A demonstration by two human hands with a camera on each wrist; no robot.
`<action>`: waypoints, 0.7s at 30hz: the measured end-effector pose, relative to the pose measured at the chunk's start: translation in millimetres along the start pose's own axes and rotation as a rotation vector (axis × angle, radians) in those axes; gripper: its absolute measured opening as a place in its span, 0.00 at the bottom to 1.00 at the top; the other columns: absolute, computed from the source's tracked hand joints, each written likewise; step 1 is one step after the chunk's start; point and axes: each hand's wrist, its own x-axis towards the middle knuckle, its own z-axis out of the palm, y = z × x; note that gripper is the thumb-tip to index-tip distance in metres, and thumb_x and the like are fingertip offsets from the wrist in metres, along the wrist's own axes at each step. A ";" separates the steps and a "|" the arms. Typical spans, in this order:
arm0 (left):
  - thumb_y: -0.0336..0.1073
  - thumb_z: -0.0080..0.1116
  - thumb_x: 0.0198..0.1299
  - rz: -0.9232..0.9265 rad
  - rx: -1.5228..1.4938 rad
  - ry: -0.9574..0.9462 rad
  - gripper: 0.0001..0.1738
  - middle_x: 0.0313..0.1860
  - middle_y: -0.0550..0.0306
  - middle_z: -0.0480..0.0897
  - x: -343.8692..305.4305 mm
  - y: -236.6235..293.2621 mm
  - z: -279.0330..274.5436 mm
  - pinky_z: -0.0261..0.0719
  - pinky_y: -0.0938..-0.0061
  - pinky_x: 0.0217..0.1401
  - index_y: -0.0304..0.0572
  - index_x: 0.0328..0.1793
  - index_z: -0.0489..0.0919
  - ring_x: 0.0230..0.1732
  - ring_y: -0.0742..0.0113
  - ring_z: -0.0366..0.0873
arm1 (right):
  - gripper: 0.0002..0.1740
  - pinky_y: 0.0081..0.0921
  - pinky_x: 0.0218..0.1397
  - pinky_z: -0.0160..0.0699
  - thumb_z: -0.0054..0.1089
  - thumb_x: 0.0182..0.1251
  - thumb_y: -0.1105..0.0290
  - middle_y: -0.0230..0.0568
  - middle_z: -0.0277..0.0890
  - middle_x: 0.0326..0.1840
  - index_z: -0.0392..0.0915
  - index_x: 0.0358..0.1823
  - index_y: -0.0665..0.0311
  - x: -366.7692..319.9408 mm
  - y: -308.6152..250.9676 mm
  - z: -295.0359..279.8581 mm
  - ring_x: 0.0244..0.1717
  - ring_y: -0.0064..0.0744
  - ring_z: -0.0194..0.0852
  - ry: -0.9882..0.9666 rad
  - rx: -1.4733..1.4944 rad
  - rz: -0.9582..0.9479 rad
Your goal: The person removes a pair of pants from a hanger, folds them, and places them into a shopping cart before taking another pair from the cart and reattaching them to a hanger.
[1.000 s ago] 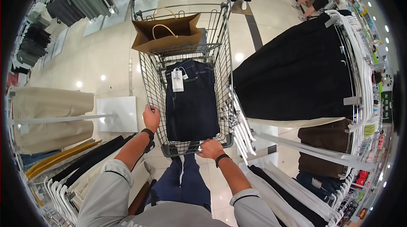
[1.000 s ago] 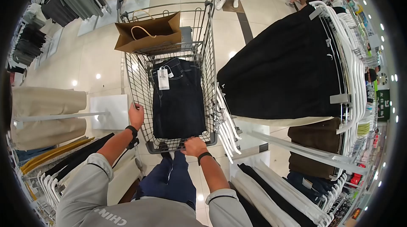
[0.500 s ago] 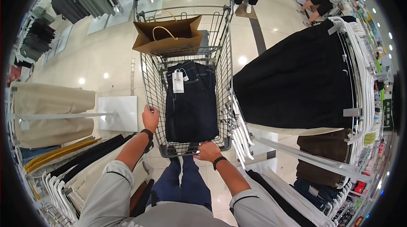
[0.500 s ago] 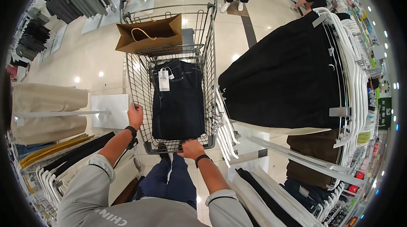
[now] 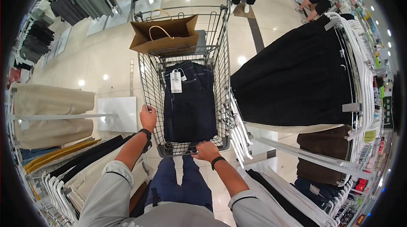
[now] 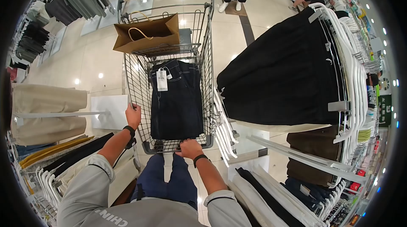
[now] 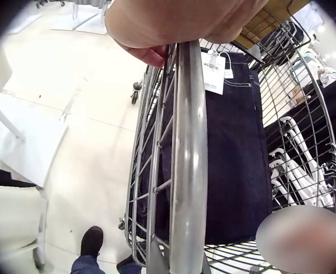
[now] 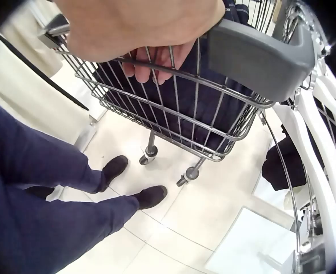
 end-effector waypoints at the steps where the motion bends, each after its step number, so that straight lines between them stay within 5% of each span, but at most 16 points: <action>1: 0.31 0.56 0.56 -0.011 0.004 -0.011 0.07 0.21 0.38 0.78 0.0 -0.4 -0.5 0.74 0.55 0.31 0.33 0.33 0.73 0.26 0.39 0.79 | 0.30 0.37 0.45 0.82 0.59 0.57 0.39 0.45 0.83 0.33 0.84 0.30 0.63 0.2 -1.2 1.2 0.38 0.43 0.83 0.001 -0.004 0.009; 6: 0.31 0.55 0.56 -0.020 0.005 -0.048 0.07 0.20 0.38 0.78 0.6 4.2 -6.4 0.74 0.55 0.31 0.33 0.34 0.73 0.25 0.39 0.78 | 0.32 0.36 0.48 0.81 0.56 0.59 0.39 0.49 0.83 0.35 0.84 0.32 0.66 0.9 -4.9 0.2 0.41 0.45 0.82 -0.026 0.004 0.037; 13: 0.33 0.57 0.56 -0.021 -0.081 -0.118 0.10 0.30 0.36 0.81 1.2 -12.7 -4.3 0.76 0.55 0.40 0.32 0.38 0.74 0.37 0.39 0.80 | 0.35 0.41 0.47 0.82 0.52 0.58 0.34 0.51 0.83 0.36 0.86 0.34 0.63 0.3 -16.5 -0.3 0.43 0.48 0.82 -0.047 -0.021 0.118; 16: 0.30 0.54 0.57 -0.103 -0.245 -0.132 0.12 0.30 0.34 0.81 2.0 -30.7 6.9 0.77 0.56 0.38 0.29 0.44 0.73 0.34 0.38 0.81 | 0.28 0.44 0.44 0.81 0.62 0.48 0.42 0.51 0.82 0.38 0.85 0.35 0.62 -5.1 -27.9 -3.0 0.45 0.51 0.80 -0.050 0.005 0.235; 17: 0.30 0.52 0.58 0.046 -0.285 -0.060 0.11 0.28 0.34 0.81 2.1 -36.8 14.1 0.75 0.53 0.38 0.26 0.43 0.73 0.33 0.35 0.80 | 0.25 0.42 0.46 0.78 0.66 0.45 0.47 0.45 0.80 0.38 0.83 0.35 0.61 -14.5 -27.9 13.4 0.49 0.48 0.76 0.185 0.039 0.201; 21: 0.28 0.49 0.59 -0.012 -0.098 -0.178 0.11 0.29 0.31 0.80 3.8 -16.0 -1.6 0.74 0.50 0.40 0.24 0.43 0.72 0.35 0.31 0.78 | 0.22 0.41 0.63 0.66 0.66 0.50 0.58 0.45 0.73 0.52 0.77 0.45 0.60 -58.0 -68.7 32.9 0.60 0.49 0.65 0.773 0.020 0.319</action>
